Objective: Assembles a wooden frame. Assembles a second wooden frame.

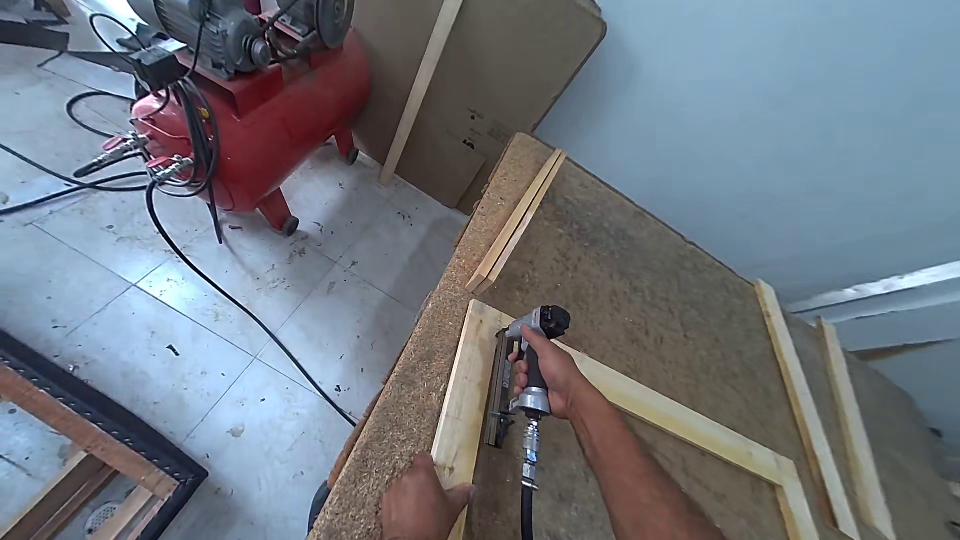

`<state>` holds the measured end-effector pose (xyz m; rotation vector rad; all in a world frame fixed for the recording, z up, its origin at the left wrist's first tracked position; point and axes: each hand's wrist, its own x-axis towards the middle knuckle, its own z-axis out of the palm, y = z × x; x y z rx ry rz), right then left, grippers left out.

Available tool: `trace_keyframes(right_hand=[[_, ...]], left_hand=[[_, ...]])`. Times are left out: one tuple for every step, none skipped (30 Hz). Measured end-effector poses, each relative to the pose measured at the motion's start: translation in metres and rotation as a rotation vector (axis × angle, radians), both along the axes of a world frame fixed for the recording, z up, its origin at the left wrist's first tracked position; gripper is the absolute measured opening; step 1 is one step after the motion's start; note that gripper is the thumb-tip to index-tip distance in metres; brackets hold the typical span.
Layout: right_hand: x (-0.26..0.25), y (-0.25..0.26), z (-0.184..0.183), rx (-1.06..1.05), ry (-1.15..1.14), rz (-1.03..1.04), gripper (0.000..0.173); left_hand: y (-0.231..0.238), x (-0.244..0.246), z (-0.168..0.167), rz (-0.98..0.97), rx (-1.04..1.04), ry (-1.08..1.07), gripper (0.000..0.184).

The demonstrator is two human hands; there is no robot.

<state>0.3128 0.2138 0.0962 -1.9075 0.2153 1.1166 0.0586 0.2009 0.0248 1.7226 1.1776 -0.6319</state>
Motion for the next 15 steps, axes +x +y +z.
trace_keyframes(right_hand=[[-0.0009, 0.0011, -0.0008, 0.0, -0.007, 0.006, 0.055], [-0.0019, 0.0015, -0.0013, -0.001, -0.008, 0.011, 0.055], [-0.0033, 0.0009, -0.0006, -0.003, -0.005, 0.009, 0.055], [-0.0049, -0.0002, 0.0004, -0.004, -0.004, 0.001, 0.055], [-0.0063, -0.0014, 0.0013, 0.0, -0.003, -0.006, 0.055], [-0.0074, -0.0031, 0.0012, 0.009, -0.004, -0.009, 0.055], [-0.0081, -0.005, 0.0002, 0.018, -0.005, -0.008, 0.055], [-0.0085, -0.0065, -0.0014, 0.025, -0.008, -0.005, 0.055], [-0.0083, -0.0073, -0.0028, 0.028, -0.012, -0.002, 0.056], [-0.0076, -0.0077, -0.0036, 0.031, -0.012, 0.004, 0.056], [-0.0064, -0.0076, -0.0041, 0.033, -0.01, 0.012, 0.057], [-0.0048, -0.0071, -0.0043, 0.033, -0.01, 0.015, 0.056], [-0.0031, -0.0072, -0.0038, 0.032, -0.004, 0.012, 0.056], [-0.0018, -0.0075, -0.0023, 0.032, 0.002, 0.005, 0.055], [-0.0024, -0.0083, 0.0007, 0.036, 0.005, 0.004, 0.055]], left_hand=[[0.0003, 0.0002, -0.0003, 0.004, 0.001, 0.0, 0.092], [0.0004, 0.0003, -0.0005, 0.008, 0.003, 0.002, 0.092], [0.0002, 0.0002, -0.0009, 0.009, 0.006, 0.003, 0.091], [0.0003, 0.0003, -0.0009, 0.007, 0.005, 0.002, 0.091], [0.0006, 0.0007, -0.0007, 0.005, 0.003, 0.0, 0.091], [0.0008, 0.001, -0.0004, 0.003, 0.002, -0.001, 0.091], [0.0008, 0.0011, 0.0, 0.002, 0.003, -0.002, 0.091], [0.0009, 0.0012, 0.0006, 0.002, 0.003, 0.0, 0.091], [0.0011, 0.0014, 0.0011, 0.002, 0.005, 0.002, 0.091], [0.0015, 0.0017, 0.0015, 0.002, 0.003, 0.004, 0.091], [0.0019, 0.002, 0.002, 0.005, 0.0, 0.003, 0.092], [0.0019, 0.0022, 0.0022, 0.003, -0.001, 0.005, 0.094], [0.0012, 0.0022, 0.0023, 0.0, 0.001, 0.009, 0.094], [-0.0004, 0.0025, 0.0022, 0.003, 0.007, 0.009, 0.095], [-0.002, 0.0024, 0.0025, 0.009, 0.013, 0.009, 0.095]])
